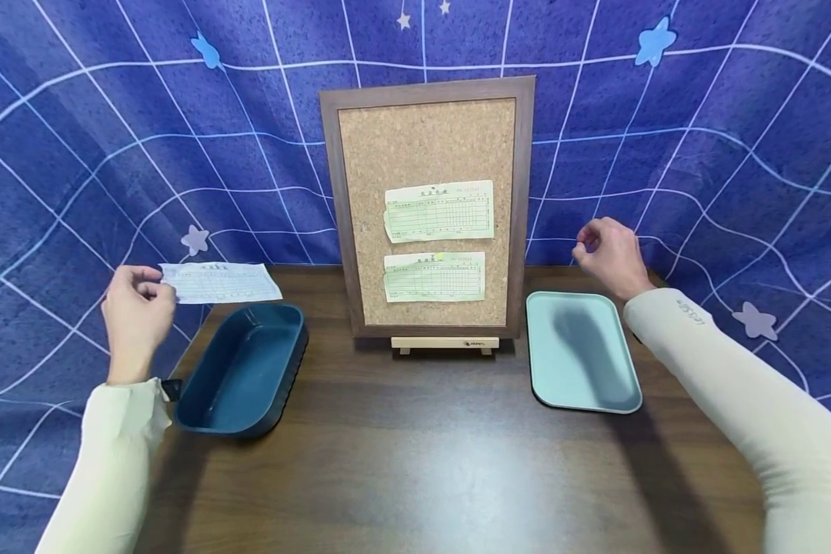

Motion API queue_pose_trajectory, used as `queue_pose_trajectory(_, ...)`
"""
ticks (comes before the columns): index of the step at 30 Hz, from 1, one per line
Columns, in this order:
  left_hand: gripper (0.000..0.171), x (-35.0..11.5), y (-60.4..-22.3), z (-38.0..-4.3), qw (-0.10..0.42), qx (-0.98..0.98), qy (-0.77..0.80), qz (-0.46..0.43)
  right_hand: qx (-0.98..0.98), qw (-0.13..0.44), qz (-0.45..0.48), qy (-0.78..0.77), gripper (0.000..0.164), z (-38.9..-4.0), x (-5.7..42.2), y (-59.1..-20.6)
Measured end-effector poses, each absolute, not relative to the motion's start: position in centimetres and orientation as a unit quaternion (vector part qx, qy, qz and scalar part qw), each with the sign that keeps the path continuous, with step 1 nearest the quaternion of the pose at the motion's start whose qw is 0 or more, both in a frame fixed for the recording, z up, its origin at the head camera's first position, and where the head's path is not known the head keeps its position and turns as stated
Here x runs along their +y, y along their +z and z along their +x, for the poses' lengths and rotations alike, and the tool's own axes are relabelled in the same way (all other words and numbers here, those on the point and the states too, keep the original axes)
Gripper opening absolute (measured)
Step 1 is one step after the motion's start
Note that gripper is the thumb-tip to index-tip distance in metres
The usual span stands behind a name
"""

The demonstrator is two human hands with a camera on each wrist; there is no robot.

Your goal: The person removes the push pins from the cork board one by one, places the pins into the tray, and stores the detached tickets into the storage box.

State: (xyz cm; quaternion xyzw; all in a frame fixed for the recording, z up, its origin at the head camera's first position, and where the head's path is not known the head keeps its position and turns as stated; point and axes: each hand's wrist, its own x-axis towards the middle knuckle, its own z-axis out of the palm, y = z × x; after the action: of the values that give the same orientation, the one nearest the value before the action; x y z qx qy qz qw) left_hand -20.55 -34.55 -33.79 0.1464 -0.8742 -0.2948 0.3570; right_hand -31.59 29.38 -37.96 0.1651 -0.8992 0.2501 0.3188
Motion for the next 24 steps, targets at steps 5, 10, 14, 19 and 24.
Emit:
queue_pose_trajectory(5, 0.022, -34.5, -34.5, -20.3, 0.365, -0.878, -0.281, 0.129, -0.901, 0.313, 0.161, 0.253, 0.004, -31.4, 29.6, -38.5)
queue_pose_trajectory(10, 0.020, -34.4, -35.2, -20.1, 0.344, -0.892, -0.268, 0.118, -0.899, 0.314, 0.159, 0.260, 0.004, -31.3, 29.9, -38.8)
queue_pose_trajectory(14, 0.021, -34.5, -36.1, -19.8, 0.324, -0.903, -0.257, 0.119, -0.899, 0.311, 0.161, 0.261, 0.004, -31.2, 30.1, -39.2)
queue_pose_trajectory(19, 0.022, -34.6, -36.8, -19.4, 0.320, -0.906, -0.250, 0.122, -0.901, 0.308, 0.159, 0.261, 0.005, -31.2, 30.5, -39.7)
queue_pose_trajectory(24, 0.022, -34.7, -37.1, -18.9, 0.315, -0.911, -0.243, 0.112, -0.903, 0.302, 0.155, 0.265, 0.005, -31.1, 30.8, -40.3)
